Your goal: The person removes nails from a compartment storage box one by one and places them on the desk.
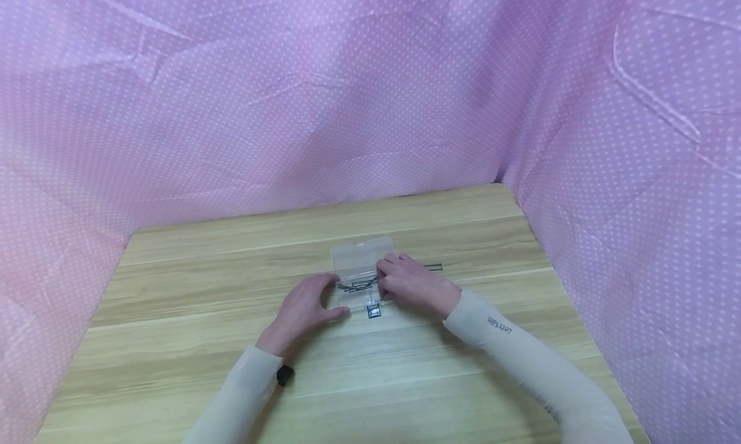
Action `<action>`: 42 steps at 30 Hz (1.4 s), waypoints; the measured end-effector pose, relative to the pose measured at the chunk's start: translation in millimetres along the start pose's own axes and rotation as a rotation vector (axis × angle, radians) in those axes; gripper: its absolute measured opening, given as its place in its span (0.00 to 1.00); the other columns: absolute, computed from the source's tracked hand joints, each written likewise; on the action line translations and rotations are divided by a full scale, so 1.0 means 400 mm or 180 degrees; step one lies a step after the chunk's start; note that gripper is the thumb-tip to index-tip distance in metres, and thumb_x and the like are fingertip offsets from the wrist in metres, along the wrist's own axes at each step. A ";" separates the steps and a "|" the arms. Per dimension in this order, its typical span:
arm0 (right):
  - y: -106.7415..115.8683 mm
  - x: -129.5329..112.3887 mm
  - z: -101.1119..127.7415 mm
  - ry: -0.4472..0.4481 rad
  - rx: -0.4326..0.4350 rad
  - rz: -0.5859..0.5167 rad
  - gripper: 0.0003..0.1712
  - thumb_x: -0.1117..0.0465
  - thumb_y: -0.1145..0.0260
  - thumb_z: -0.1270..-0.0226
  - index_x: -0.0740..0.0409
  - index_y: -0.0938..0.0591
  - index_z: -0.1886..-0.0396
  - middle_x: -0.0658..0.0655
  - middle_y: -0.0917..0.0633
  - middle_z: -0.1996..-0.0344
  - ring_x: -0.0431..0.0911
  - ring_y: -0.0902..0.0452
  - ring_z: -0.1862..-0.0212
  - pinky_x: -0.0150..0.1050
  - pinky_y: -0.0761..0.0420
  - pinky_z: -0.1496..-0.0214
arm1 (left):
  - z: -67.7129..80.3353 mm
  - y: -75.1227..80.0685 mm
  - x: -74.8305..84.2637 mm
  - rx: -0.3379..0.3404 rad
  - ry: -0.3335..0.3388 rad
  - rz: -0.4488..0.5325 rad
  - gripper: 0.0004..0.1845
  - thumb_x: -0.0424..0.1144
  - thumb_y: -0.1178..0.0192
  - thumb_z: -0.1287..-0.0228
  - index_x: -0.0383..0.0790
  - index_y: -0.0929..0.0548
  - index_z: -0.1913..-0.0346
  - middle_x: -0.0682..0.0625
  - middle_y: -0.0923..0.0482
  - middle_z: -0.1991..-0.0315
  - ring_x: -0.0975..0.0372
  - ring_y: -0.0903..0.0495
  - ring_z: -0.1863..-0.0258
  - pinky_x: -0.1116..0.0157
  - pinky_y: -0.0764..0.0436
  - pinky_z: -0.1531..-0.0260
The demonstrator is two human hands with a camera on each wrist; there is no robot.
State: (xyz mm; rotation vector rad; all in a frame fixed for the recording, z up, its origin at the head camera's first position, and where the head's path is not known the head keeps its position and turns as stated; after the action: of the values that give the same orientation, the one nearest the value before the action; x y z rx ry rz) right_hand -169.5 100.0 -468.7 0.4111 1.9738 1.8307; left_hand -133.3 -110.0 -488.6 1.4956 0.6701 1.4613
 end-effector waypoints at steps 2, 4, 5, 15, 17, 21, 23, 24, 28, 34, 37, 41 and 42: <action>0.001 0.000 -0.001 0.0020 0.0001 0.0005 0.04 0.59 0.24 0.37 0.43 0.09 0.68 0.46 0.24 0.62 0.45 0.32 0.56 0.40 0.28 0.53 | 0.000 -0.001 -0.002 -0.0002 0.0010 0.0006 0.40 0.60 0.23 0.45 0.44 0.21 0.34 0.47 0.21 0.36 0.50 0.24 0.36 0.47 0.25 0.36; 0.001 0.001 -0.002 0.0050 -0.0003 0.0032 0.04 0.58 0.24 0.37 0.41 0.09 0.68 0.46 0.24 0.63 0.45 0.32 0.57 0.40 0.28 0.54 | -0.001 -0.001 -0.003 0.0000 0.0003 0.0002 0.40 0.60 0.23 0.45 0.44 0.21 0.34 0.47 0.20 0.36 0.50 0.24 0.36 0.47 0.25 0.36; 0.001 0.001 -0.003 0.0062 -0.0013 0.0049 0.04 0.58 0.25 0.37 0.41 0.09 0.68 0.46 0.24 0.63 0.45 0.31 0.57 0.40 0.27 0.54 | -0.001 -0.002 -0.003 -0.0002 -0.0002 -0.0003 0.40 0.60 0.23 0.45 0.44 0.21 0.34 0.47 0.20 0.36 0.50 0.24 0.37 0.47 0.25 0.37; 0.007 0.001 -0.012 0.0174 -0.0086 0.0119 0.06 0.62 0.25 0.39 0.43 0.10 0.69 0.45 0.24 0.64 0.44 0.31 0.59 0.38 0.27 0.55 | -0.005 0.000 -0.002 -0.0001 -0.0025 0.0013 0.39 0.60 0.23 0.45 0.44 0.21 0.34 0.47 0.20 0.36 0.51 0.24 0.36 0.48 0.25 0.37; 0.007 0.000 -0.013 0.0193 -0.0103 0.0134 0.07 0.63 0.26 0.39 0.44 0.10 0.69 0.46 0.24 0.64 0.45 0.30 0.59 0.38 0.26 0.55 | -0.005 -0.001 -0.001 0.0002 -0.0043 0.0005 0.39 0.60 0.23 0.45 0.44 0.21 0.34 0.47 0.20 0.36 0.51 0.24 0.36 0.48 0.25 0.37; 0.006 -0.001 -0.012 0.0227 -0.0089 0.0192 0.04 0.61 0.25 0.38 0.47 0.11 0.68 0.47 0.22 0.63 0.45 0.29 0.58 0.39 0.25 0.55 | -0.005 0.000 0.001 0.0006 -0.0047 -0.0011 0.39 0.60 0.23 0.45 0.44 0.20 0.34 0.47 0.20 0.37 0.51 0.24 0.37 0.48 0.24 0.37; 0.005 -0.001 -0.009 0.0250 -0.0064 0.0250 0.03 0.59 0.24 0.37 0.47 0.11 0.68 0.48 0.21 0.62 0.45 0.28 0.58 0.39 0.24 0.55 | -0.005 0.001 0.001 0.0005 -0.0045 -0.0016 0.39 0.60 0.23 0.45 0.44 0.20 0.34 0.47 0.20 0.37 0.51 0.23 0.37 0.48 0.24 0.37; 0.005 -0.001 -0.008 0.0259 -0.0046 0.0300 0.02 0.58 0.24 0.37 0.47 0.11 0.68 0.48 0.20 0.62 0.45 0.28 0.58 0.39 0.24 0.55 | -0.005 0.001 0.001 0.0003 -0.0048 -0.0015 0.39 0.60 0.23 0.45 0.43 0.20 0.35 0.47 0.20 0.37 0.51 0.23 0.37 0.48 0.24 0.37; 0.008 -0.001 0.001 0.0276 0.0007 0.0530 0.03 0.59 0.24 0.37 0.47 0.12 0.68 0.48 0.19 0.61 0.45 0.27 0.58 0.38 0.24 0.56 | -0.004 0.002 -0.001 -0.0007 -0.0034 -0.0010 0.40 0.60 0.23 0.46 0.43 0.21 0.34 0.47 0.20 0.37 0.51 0.23 0.37 0.47 0.24 0.37; 0.012 -0.002 0.013 0.0280 0.0015 0.0761 0.02 0.58 0.23 0.39 0.45 0.09 0.67 0.49 0.19 0.60 0.46 0.28 0.59 0.39 0.26 0.57 | -0.003 0.002 -0.004 -0.0011 -0.0004 0.0004 0.40 0.60 0.23 0.46 0.44 0.21 0.34 0.47 0.20 0.36 0.50 0.24 0.37 0.47 0.25 0.37; 0.015 -0.005 0.014 0.0276 0.0013 0.0859 0.02 0.58 0.23 0.39 0.46 0.09 0.67 0.50 0.19 0.60 0.46 0.28 0.59 0.39 0.26 0.57 | -0.003 0.003 -0.003 0.0001 -0.0016 -0.0008 0.39 0.60 0.23 0.46 0.44 0.21 0.34 0.47 0.20 0.36 0.50 0.24 0.37 0.47 0.25 0.37; 0.014 -0.007 0.013 0.0234 0.0018 0.0910 0.02 0.60 0.23 0.38 0.51 0.10 0.66 0.50 0.19 0.61 0.46 0.29 0.59 0.39 0.25 0.57 | -0.004 0.002 -0.004 0.0009 -0.0020 -0.0026 0.40 0.61 0.24 0.46 0.44 0.21 0.34 0.47 0.20 0.36 0.50 0.24 0.37 0.47 0.25 0.37; 0.013 -0.007 0.013 0.0227 0.0030 0.0893 0.02 0.60 0.23 0.38 0.51 0.10 0.66 0.51 0.19 0.61 0.46 0.29 0.59 0.39 0.25 0.57 | -0.004 0.002 -0.004 0.0008 -0.0018 -0.0028 0.40 0.61 0.24 0.46 0.44 0.21 0.34 0.47 0.20 0.36 0.50 0.24 0.37 0.47 0.25 0.37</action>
State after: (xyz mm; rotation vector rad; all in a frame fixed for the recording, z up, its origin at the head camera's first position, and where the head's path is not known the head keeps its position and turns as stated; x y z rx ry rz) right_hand -164.9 103.7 -463.4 0.6635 2.0586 2.0297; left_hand -135.3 -111.2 -488.8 1.4964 0.6743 1.4496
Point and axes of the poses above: each hand's wrist, its own z-axis away from the middle knuckle, its own y-axis out of the back of the hand, x = y × z, the point moved 5 cm from there along -z, towards the middle knuckle
